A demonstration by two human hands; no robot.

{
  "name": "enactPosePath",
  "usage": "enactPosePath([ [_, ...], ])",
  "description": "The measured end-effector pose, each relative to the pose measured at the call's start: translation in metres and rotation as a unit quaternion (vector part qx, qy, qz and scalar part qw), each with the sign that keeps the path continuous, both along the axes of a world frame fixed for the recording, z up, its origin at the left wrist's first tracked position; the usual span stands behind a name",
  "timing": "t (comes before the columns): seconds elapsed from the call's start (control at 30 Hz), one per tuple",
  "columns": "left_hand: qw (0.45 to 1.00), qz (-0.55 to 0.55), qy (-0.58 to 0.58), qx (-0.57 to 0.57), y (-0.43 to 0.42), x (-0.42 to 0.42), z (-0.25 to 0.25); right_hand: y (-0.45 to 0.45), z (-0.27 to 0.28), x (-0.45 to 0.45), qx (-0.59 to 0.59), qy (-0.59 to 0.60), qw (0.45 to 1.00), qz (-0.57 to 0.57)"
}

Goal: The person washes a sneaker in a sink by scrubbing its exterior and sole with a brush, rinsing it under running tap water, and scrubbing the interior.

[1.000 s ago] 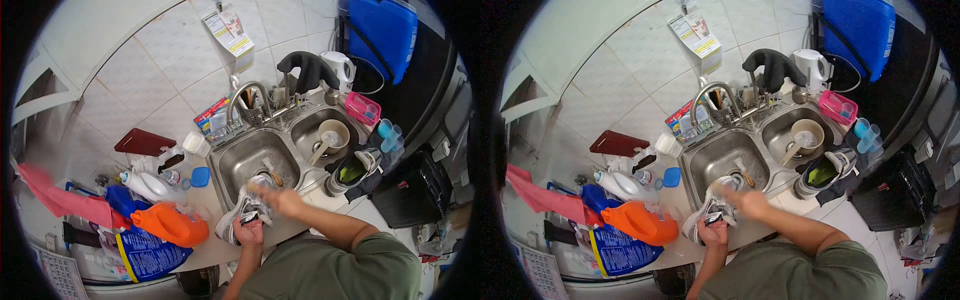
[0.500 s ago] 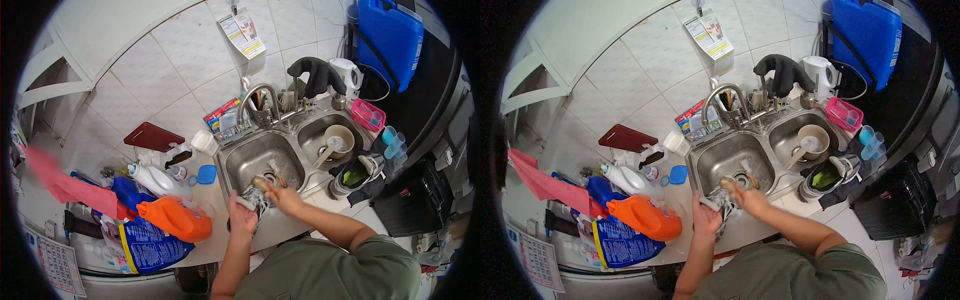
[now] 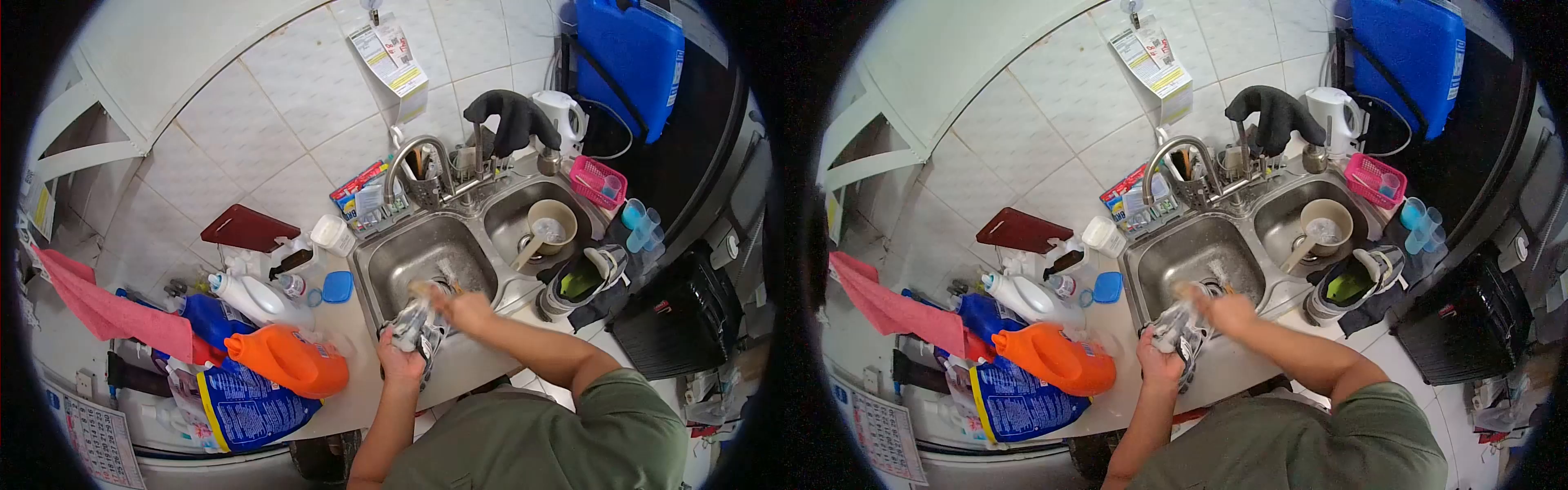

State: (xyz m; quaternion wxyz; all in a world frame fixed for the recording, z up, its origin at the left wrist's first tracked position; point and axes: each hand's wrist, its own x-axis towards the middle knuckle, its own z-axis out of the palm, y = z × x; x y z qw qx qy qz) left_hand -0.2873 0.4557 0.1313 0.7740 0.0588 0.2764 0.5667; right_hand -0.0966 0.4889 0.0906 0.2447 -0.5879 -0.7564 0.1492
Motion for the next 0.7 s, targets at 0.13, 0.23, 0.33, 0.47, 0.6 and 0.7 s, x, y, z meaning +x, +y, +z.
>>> enactPosePath([
  [0.13, 0.998, 0.054, 0.009, -0.04, 0.011, -0.011, -0.032, -0.038, 0.01, -0.034, -0.003, 0.047, 0.998, 0.03],
  [0.23, 0.999, 0.018, -0.028, 0.004, 0.005, -0.013, -0.028, -0.052, 0.024, -0.027, -0.02, 0.055, 0.997, 0.048],
  [0.33, 1.0, -0.012, 0.002, 0.013, 0.006, -0.012, -0.031, -0.009, 0.026, 0.015, -0.057, -0.042, 0.996, -0.059],
  [0.47, 0.987, -0.049, -0.114, 0.099, 0.004, -0.018, -0.032, -0.04, 0.017, -0.025, -0.024, 0.141, 0.987, 0.07],
  [0.6, 0.977, -0.068, -0.135, 0.149, 0.006, -0.02, -0.034, -0.065, 0.028, -0.033, 0.006, 0.097, 0.989, 0.11],
  [0.7, 0.999, -0.01, 0.009, -0.03, 0.003, 0.005, 0.002, -0.033, 0.041, -0.006, -0.049, 0.009, 0.998, -0.033],
])
